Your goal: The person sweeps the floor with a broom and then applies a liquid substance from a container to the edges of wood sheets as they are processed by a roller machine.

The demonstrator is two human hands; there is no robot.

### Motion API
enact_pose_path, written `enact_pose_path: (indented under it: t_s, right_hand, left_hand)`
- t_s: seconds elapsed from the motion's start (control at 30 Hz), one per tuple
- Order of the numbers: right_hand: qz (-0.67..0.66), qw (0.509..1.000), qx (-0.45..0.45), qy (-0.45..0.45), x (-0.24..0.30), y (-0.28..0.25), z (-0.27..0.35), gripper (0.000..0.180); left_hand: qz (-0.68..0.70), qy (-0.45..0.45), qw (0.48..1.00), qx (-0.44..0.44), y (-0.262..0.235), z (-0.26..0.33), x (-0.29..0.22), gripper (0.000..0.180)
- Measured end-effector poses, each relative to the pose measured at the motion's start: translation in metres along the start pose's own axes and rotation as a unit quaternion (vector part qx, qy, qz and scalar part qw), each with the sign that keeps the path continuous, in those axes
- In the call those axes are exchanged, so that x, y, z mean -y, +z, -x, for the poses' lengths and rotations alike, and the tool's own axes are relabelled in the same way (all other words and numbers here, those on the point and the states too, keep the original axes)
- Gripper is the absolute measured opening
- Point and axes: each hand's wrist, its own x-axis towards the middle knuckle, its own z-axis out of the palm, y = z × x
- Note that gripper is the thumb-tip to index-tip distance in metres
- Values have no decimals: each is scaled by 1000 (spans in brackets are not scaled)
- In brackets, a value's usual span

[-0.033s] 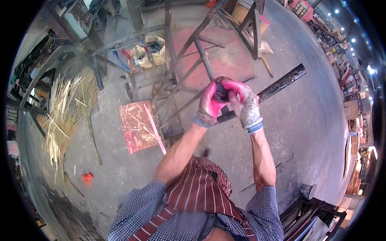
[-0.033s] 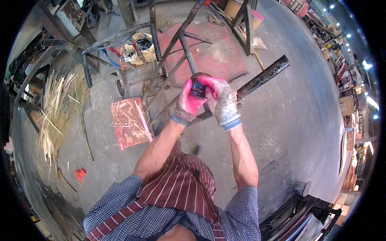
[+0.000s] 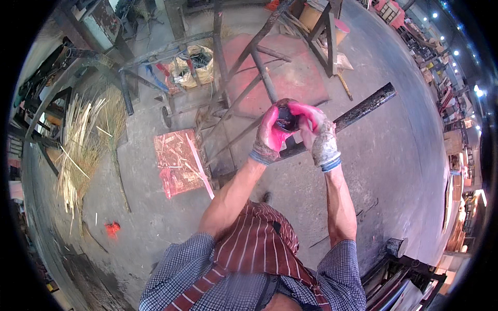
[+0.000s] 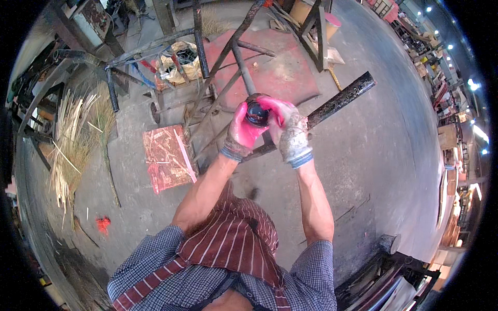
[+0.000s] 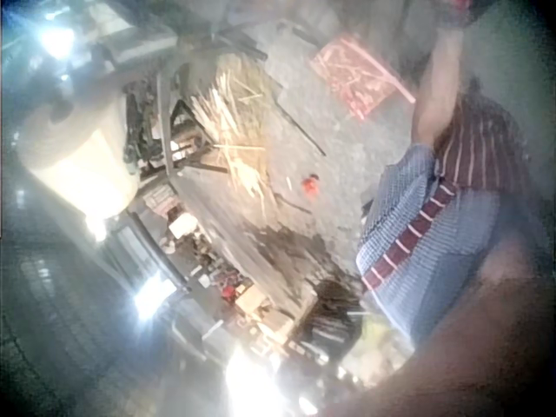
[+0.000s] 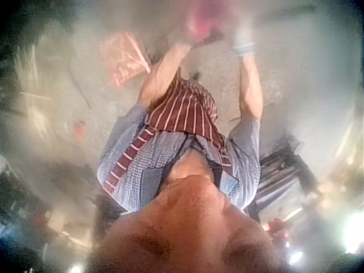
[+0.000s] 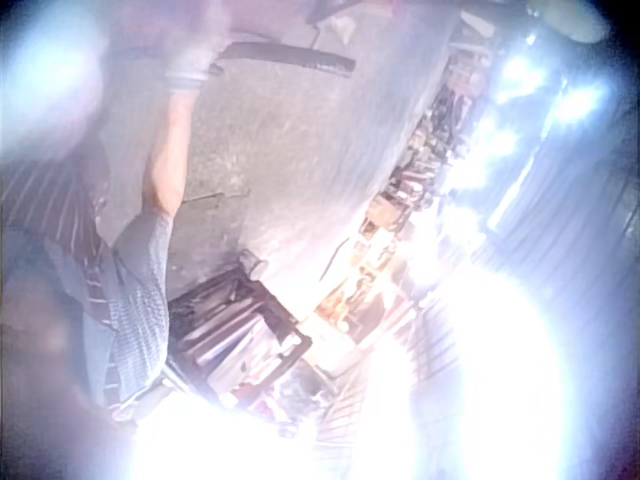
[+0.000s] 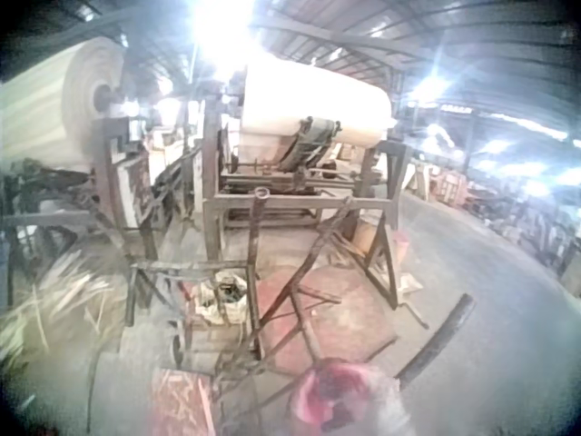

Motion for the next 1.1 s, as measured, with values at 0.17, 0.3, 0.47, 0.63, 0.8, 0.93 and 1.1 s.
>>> enact_pose_path:
  t_s: [0.17,0.3,0.47,0.63,0.8,0.93,1.1]
  right_hand:
    - [125,989,35,-73,19,-21,-2,41]
    - [76,991,111,-17,27,-30,9,47]
    - [119,985,116,-43,25,-11,21,53]
    - [53,969,206,127,22,11,23,53]
    - [-140,966,141,166,15,20,21,50]
    - [-61,969,172,169,18,3,14,46]
    - [-86,962,180,185,17,3,16,40]
  left_hand:
    - [-41,64,997,18,-8,-1,-5,42]
    - [-44,67,996,43,-12,1,-16,45]
    - [-100,77,990,60,-16,0,-18,49]
    - [-84,51,994,54,-14,2,-16,50]
    - [-26,29,999,28,-26,6,-8,58]
    - [47,-5,998,31,-32,9,-5,59]
    - [57,-15,998,14,-30,17,-5,58]
